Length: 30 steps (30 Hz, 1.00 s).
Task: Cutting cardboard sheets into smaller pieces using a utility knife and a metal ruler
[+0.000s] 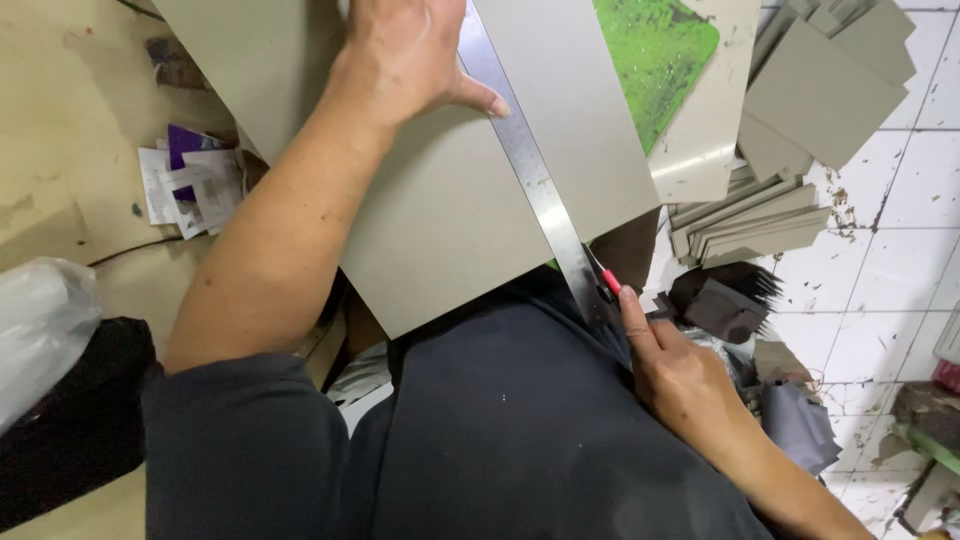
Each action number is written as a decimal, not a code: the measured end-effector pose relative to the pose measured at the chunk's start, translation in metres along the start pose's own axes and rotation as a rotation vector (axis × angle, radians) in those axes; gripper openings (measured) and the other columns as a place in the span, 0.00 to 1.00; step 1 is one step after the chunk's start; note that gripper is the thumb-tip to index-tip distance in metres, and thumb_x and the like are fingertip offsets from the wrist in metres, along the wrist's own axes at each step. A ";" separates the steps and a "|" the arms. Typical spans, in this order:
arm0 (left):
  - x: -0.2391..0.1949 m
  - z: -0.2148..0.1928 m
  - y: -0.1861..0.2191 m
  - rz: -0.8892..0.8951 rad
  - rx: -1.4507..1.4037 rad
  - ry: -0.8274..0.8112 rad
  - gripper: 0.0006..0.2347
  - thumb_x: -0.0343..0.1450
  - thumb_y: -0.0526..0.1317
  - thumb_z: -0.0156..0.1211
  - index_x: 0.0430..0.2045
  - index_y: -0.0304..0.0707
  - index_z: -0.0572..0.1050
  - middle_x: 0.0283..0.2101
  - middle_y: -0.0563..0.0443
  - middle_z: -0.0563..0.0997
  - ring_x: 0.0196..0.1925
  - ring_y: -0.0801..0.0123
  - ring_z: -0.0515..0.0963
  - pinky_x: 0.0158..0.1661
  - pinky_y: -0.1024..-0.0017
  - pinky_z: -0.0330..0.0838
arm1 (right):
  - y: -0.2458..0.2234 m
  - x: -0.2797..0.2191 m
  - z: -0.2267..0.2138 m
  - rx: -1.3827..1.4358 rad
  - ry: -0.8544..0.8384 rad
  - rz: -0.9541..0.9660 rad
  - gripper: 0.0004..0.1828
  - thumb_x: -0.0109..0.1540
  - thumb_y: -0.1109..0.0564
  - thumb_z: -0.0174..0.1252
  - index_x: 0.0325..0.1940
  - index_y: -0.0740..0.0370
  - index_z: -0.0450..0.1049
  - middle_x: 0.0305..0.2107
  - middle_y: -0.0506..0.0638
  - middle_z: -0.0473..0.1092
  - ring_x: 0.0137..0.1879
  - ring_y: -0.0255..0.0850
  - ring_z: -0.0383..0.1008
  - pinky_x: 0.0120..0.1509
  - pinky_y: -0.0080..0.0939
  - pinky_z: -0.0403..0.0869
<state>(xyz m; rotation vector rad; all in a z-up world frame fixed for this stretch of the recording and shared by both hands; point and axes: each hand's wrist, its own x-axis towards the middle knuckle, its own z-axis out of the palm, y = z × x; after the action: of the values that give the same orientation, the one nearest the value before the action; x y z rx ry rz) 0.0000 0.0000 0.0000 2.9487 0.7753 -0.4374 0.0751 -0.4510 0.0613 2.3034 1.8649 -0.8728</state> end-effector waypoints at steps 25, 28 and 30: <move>0.007 -0.036 0.015 -0.001 0.200 -0.158 0.55 0.47 0.91 0.51 0.64 0.58 0.68 0.72 0.19 0.61 0.76 0.26 0.55 0.62 0.20 0.20 | -0.027 0.361 -0.162 0.026 0.611 -0.311 0.23 0.69 0.69 0.49 0.70 0.64 0.62 0.16 0.60 0.68 0.16 0.61 0.60 0.22 0.53 0.60; 0.009 -0.032 0.016 -0.009 0.219 -0.172 0.64 0.48 0.91 0.49 0.74 0.44 0.52 0.73 0.27 0.60 0.76 0.32 0.54 0.62 0.20 0.20 | -0.032 0.379 -0.166 0.035 0.512 -0.225 0.36 0.57 0.66 0.54 0.71 0.64 0.63 0.17 0.64 0.70 0.19 0.66 0.66 0.25 0.57 0.67; 0.009 -0.028 0.016 -0.014 0.200 -0.123 0.67 0.46 0.90 0.51 0.74 0.40 0.50 0.74 0.30 0.60 0.76 0.31 0.53 0.63 0.22 0.20 | -0.039 0.382 -0.171 0.121 0.448 -0.161 0.31 0.64 0.62 0.55 0.73 0.65 0.63 0.21 0.70 0.72 0.24 0.72 0.70 0.29 0.61 0.70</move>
<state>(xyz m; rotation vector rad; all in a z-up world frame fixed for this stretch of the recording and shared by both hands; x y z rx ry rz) 0.0223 -0.0059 0.0240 3.0612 0.7812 -0.7303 0.1490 -0.0377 0.0438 2.6227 2.2497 -0.5214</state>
